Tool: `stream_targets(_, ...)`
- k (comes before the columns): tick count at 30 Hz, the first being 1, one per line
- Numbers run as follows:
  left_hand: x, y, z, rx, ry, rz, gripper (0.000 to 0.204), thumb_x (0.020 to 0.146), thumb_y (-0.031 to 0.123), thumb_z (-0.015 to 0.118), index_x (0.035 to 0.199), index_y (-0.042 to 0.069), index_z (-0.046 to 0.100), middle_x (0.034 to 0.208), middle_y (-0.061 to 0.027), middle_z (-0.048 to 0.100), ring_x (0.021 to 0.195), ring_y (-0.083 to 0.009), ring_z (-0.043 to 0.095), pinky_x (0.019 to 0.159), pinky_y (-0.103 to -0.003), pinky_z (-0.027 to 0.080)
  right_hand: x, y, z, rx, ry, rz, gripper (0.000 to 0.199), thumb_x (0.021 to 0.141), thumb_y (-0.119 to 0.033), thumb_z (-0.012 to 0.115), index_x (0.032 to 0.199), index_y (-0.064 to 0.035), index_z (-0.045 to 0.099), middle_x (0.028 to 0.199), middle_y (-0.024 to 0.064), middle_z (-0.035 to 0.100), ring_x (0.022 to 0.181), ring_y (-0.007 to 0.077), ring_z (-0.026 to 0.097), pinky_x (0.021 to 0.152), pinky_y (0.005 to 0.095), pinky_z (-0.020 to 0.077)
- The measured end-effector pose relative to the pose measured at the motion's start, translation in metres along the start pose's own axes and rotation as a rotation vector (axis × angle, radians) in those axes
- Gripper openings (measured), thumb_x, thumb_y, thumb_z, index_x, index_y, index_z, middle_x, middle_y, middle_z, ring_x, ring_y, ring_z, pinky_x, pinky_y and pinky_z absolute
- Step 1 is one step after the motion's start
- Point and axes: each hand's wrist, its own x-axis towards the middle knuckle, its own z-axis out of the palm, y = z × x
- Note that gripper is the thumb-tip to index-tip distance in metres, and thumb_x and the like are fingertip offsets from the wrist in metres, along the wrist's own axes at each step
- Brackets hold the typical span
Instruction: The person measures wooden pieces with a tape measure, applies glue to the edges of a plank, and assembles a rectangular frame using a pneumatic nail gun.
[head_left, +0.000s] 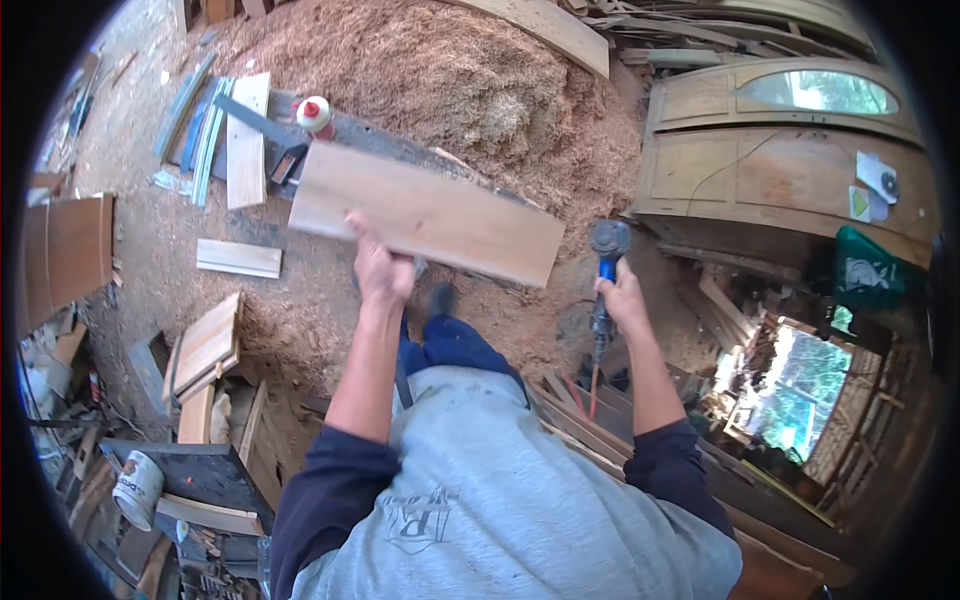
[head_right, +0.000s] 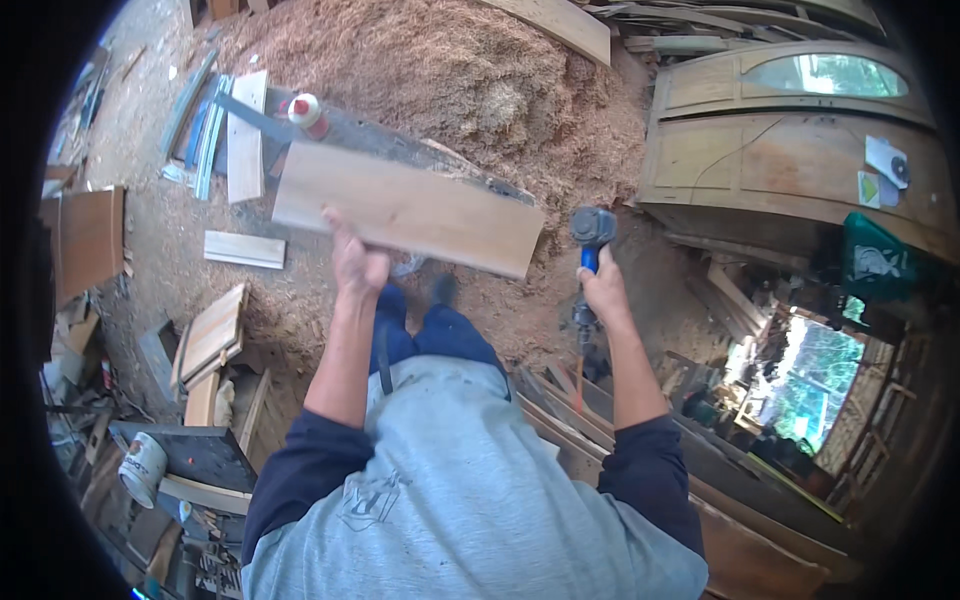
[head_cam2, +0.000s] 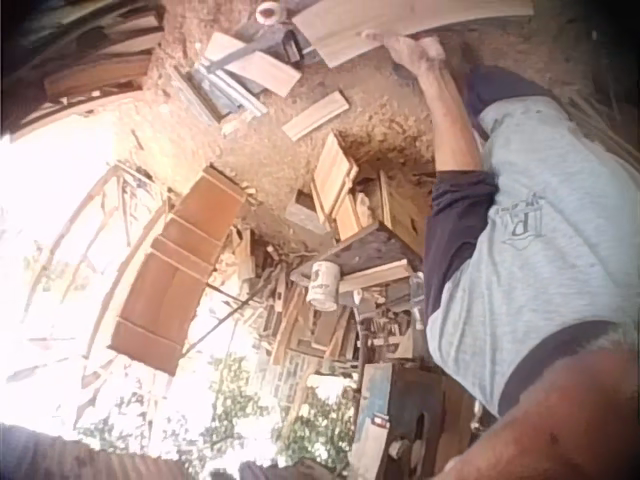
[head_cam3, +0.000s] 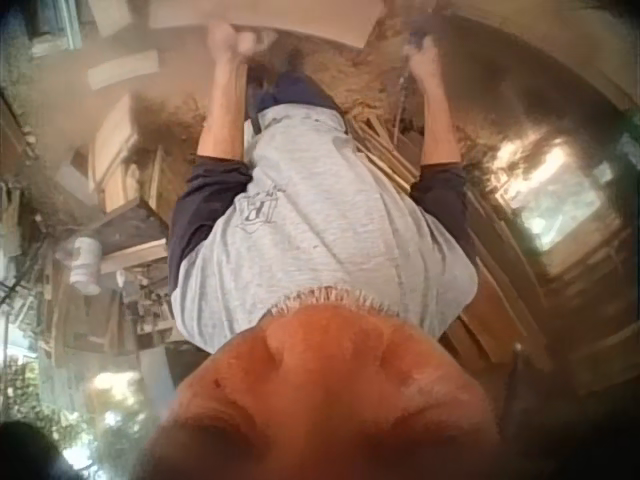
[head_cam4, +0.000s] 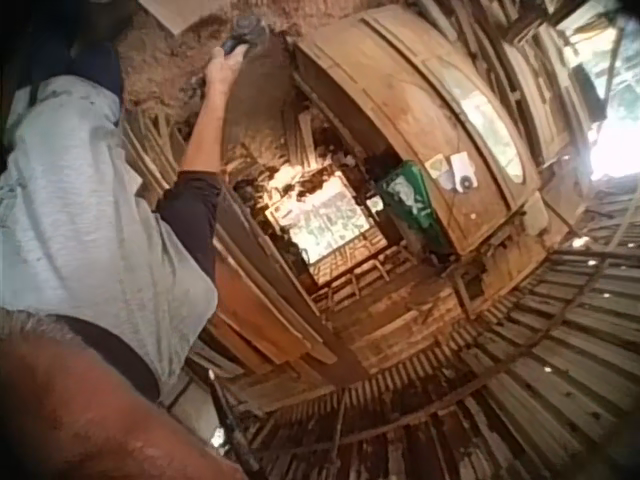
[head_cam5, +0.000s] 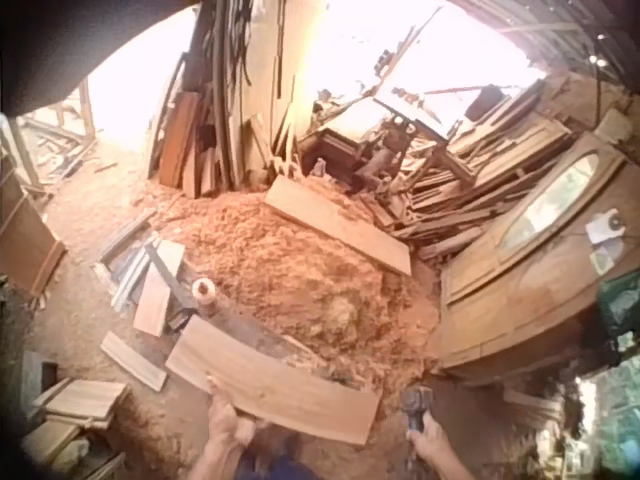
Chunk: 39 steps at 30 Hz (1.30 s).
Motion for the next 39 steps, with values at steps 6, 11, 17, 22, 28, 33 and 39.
stream_targets(6, -0.065, 0.029, -0.067, 0.101, 0.202, 0.096, 0.106, 0.077, 0.084, 0.052, 0.156, 0.018, 0.029, 0.153, -0.0058, 0.042, 0.137, -0.0289, 0.042, 0.114, -0.051, 0.038, 0.103, 0.11, 0.158, -0.216, 0.083, 0.029, 0.058, 0.089, -0.01, 0.064, 0.143, 0.0007, 0.046, 0.111, 0.021, 0.069, 0.096, 0.0339, 0.069, 0.083, 0.0466, 0.0521)
stream_targets(11, -0.102, 0.047, -0.138, 0.245, 0.584, 0.159, 0.105, 0.067, 0.088, 0.059, 0.142, 0.016, 0.047, 0.132, -0.0049, 0.058, 0.12, -0.0274, 0.056, 0.101, -0.049, 0.049, 0.139, 0.172, 0.256, -0.01, 0.313, -0.152, 0.075, 0.089, -0.008, 0.065, 0.155, 0.0011, 0.031, 0.148, 0.0274, 0.048, 0.134, 0.0371, 0.052, 0.112, 0.0397, 0.0389)
stream_targets(17, -0.171, 0.062, -0.172, -0.1, 0.112, 0.088, 0.046, 0.091, 0.058, 0.06, 0.099, 0.012, 0.054, 0.078, -0.0012, 0.063, 0.071, -0.0188, 0.066, 0.068, -0.037, 0.053, 0.144, 0.137, 0.294, 0.149, 0.328, 0.017, 0.073, 0.086, -0.012, 0.073, 0.148, -0.0042, 0.037, 0.132, 0.0299, 0.059, 0.118, 0.0463, 0.06, 0.102, 0.0478, 0.0453)
stream_targets(22, -0.175, 0.044, -0.157, -0.358, -0.126, 0.111, 0.02, 0.106, 0.027, 0.045, 0.107, 0.007, 0.05, 0.085, -0.0066, 0.065, 0.079, -0.023, 0.069, 0.073, -0.037, 0.053, 0.153, 0.147, 0.317, 0.179, 0.411, 0.061, 0.045, 0.085, -0.018, 0.074, 0.12, -0.0061, 0.048, 0.106, 0.0273, 0.066, 0.102, 0.0478, 0.064, 0.088, 0.0501, 0.0486)
stream_targets(28, -0.153, 0.029, -0.125, -0.57, -0.107, 0.072, 0.014, 0.104, 0.017, 0.045, 0.106, 0.004, 0.051, 0.083, -0.0045, 0.069, 0.077, -0.0194, 0.071, 0.066, -0.032, 0.055, 0.173, 0.181, 0.338, 0.006, 0.501, -0.164, 0.031, 0.086, -0.025, 0.073, 0.102, -0.0044, 0.056, 0.099, 0.0216, 0.066, 0.096, 0.0438, 0.063, 0.086, 0.0482, 0.0484)
stream_targets(33, -0.14, 0.024, -0.128, -0.67, -0.164, 0.035, 0.012, 0.103, 0.014, 0.048, 0.106, 0.003, 0.051, 0.087, -0.0069, 0.072, 0.081, -0.0208, 0.073, 0.069, -0.034, 0.058, 0.161, 0.159, 0.33, 0.157, 0.371, -0.086, 0.032, 0.09, -0.032, 0.068, 0.107, -0.0071, 0.056, 0.106, 0.0217, 0.066, 0.102, 0.0436, 0.062, 0.089, 0.0484, 0.0476)
stream_targets(39, -0.13, 0.022, -0.134, -0.674, -0.172, -0.014, 0.013, 0.103, 0.015, 0.046, 0.103, 0.003, 0.052, 0.087, -0.0063, 0.072, 0.084, -0.0198, 0.073, 0.07, -0.033, 0.057, 0.173, 0.181, 0.331, 0.177, 0.329, -0.08, 0.036, 0.093, -0.031, 0.066, 0.12, -0.0124, 0.052, 0.114, 0.0211, 0.067, 0.111, 0.0435, 0.062, 0.091, 0.0483, 0.0473)
